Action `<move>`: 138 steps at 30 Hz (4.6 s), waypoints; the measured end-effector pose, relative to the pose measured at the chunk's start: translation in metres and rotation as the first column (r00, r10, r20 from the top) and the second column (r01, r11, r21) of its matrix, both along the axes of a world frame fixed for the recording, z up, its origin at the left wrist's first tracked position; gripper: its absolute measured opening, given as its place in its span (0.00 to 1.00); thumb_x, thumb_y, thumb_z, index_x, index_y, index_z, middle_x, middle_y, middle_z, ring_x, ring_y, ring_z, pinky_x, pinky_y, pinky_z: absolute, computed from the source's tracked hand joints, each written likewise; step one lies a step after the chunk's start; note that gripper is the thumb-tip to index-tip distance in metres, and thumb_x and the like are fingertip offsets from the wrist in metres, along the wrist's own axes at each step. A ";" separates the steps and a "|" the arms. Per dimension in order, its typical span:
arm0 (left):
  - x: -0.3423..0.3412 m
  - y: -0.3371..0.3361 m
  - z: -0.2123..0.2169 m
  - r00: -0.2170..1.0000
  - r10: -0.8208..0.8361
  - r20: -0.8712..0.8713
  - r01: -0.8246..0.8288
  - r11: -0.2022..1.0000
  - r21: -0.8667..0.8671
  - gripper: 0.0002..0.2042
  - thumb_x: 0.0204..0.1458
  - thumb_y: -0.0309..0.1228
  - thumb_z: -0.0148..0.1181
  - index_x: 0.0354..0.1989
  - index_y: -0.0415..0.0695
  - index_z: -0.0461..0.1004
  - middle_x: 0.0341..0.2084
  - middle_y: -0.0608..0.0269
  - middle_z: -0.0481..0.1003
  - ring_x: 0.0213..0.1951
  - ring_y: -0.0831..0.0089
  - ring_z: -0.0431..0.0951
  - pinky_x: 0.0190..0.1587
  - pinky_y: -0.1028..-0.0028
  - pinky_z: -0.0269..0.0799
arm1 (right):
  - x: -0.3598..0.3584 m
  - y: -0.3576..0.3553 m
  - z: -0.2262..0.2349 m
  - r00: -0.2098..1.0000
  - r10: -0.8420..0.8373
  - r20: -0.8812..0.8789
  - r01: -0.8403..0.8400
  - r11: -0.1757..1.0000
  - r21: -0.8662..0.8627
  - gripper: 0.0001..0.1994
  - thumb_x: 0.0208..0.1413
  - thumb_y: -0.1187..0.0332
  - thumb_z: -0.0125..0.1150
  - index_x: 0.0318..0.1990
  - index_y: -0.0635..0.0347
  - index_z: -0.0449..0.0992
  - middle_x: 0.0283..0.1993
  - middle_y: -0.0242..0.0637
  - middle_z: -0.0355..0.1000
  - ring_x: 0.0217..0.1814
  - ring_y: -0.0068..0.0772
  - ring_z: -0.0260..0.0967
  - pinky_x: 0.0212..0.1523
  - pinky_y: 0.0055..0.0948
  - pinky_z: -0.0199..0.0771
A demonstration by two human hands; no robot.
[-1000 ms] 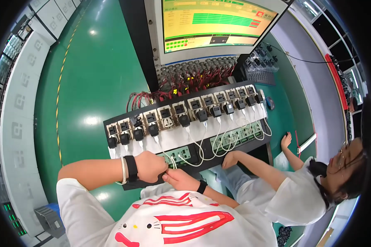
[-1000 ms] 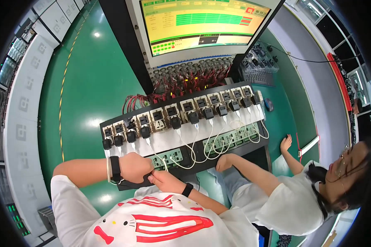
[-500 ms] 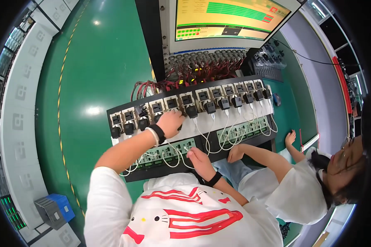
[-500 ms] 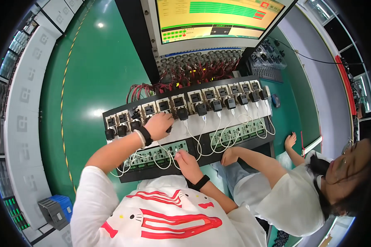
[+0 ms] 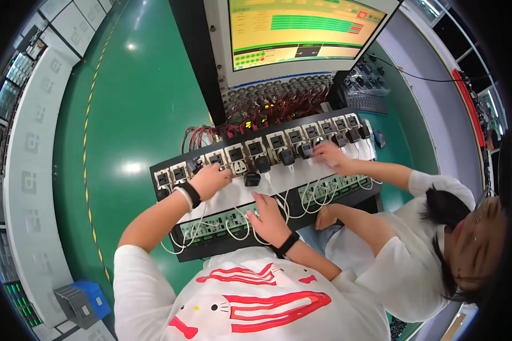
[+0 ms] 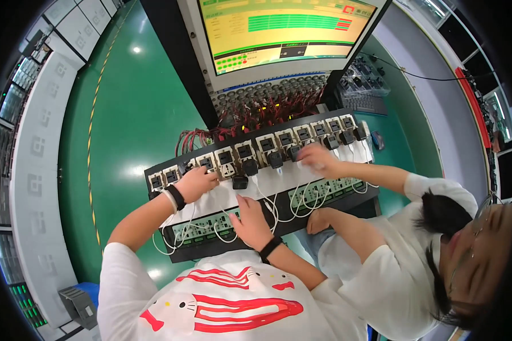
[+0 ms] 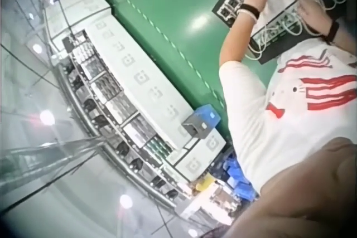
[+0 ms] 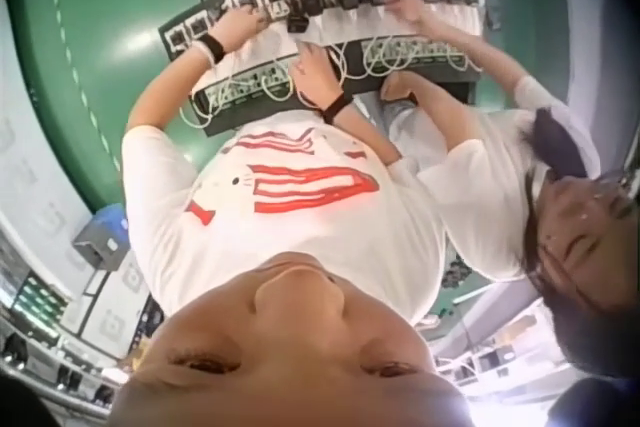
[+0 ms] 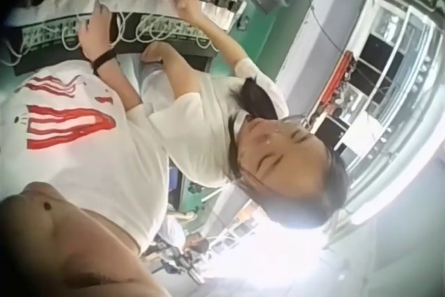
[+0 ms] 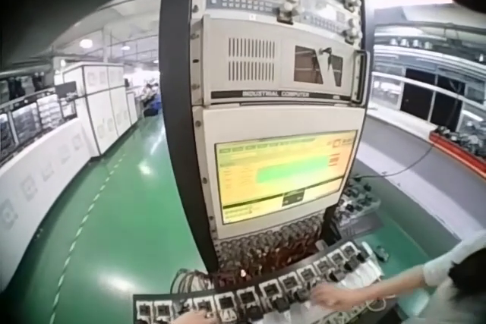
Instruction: The person picks up power adapters from a table, plugs them into a testing station, and connects cables to them. After a moment, they unplug the cables and adapters and place the adapters back onto the table.
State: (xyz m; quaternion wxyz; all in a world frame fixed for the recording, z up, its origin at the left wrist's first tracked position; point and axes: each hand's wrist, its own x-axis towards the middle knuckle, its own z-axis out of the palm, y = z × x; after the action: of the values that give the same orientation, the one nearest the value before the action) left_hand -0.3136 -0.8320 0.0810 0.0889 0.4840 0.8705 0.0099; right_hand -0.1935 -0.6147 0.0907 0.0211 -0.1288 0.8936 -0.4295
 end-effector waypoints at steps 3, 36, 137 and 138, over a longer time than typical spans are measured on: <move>0.014 0.016 0.043 0.995 -0.088 0.043 0.086 0.995 0.046 0.12 0.41 0.34 0.62 0.33 0.47 0.70 0.33 0.65 0.70 0.33 0.63 0.71 0.36 0.67 0.68 | -0.015 -0.014 -0.019 1.000 -0.015 -0.010 0.014 0.999 -0.051 0.19 0.54 0.66 0.54 0.50 0.70 0.65 0.44 0.53 0.68 0.46 0.52 0.64 0.50 0.40 0.63; -0.015 -0.013 0.054 0.967 0.153 0.204 -0.184 0.973 0.142 0.10 0.39 0.26 0.57 0.32 0.41 0.66 0.32 0.51 0.68 0.37 0.53 0.72 0.38 0.58 0.69 | 0.010 0.026 -0.026 0.871 -0.066 0.487 0.289 0.870 -0.400 0.13 0.62 0.63 0.46 0.41 0.65 0.71 0.33 0.31 0.70 0.35 0.21 0.65 0.40 0.21 0.66; 0.085 -0.057 0.052 0.970 0.201 0.138 -0.215 0.972 0.098 0.12 0.36 0.32 0.61 0.31 0.46 0.70 0.28 0.62 0.71 0.31 0.62 0.73 0.29 0.65 0.70 | 0.007 -0.107 -0.008 0.845 0.283 0.455 -0.055 0.891 -0.451 0.13 0.60 0.63 0.48 0.40 0.66 0.70 0.35 0.48 0.73 0.38 0.47 0.70 0.39 0.36 0.68; 0.086 -0.061 0.054 0.966 0.167 0.196 -0.184 0.980 0.075 0.12 0.36 0.33 0.62 0.30 0.45 0.70 0.26 0.61 0.72 0.30 0.61 0.75 0.28 0.64 0.70 | 0.009 -0.106 -0.006 0.824 0.326 0.464 -0.126 0.903 -0.411 0.13 0.61 0.64 0.47 0.40 0.67 0.70 0.35 0.45 0.73 0.38 0.39 0.70 0.40 0.32 0.68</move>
State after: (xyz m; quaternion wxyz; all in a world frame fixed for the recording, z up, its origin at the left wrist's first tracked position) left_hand -0.2273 -0.8927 0.1346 0.1472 0.4053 0.8963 0.1037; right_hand -0.1843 -0.7207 0.0844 0.2903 -0.1157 0.7366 -0.5998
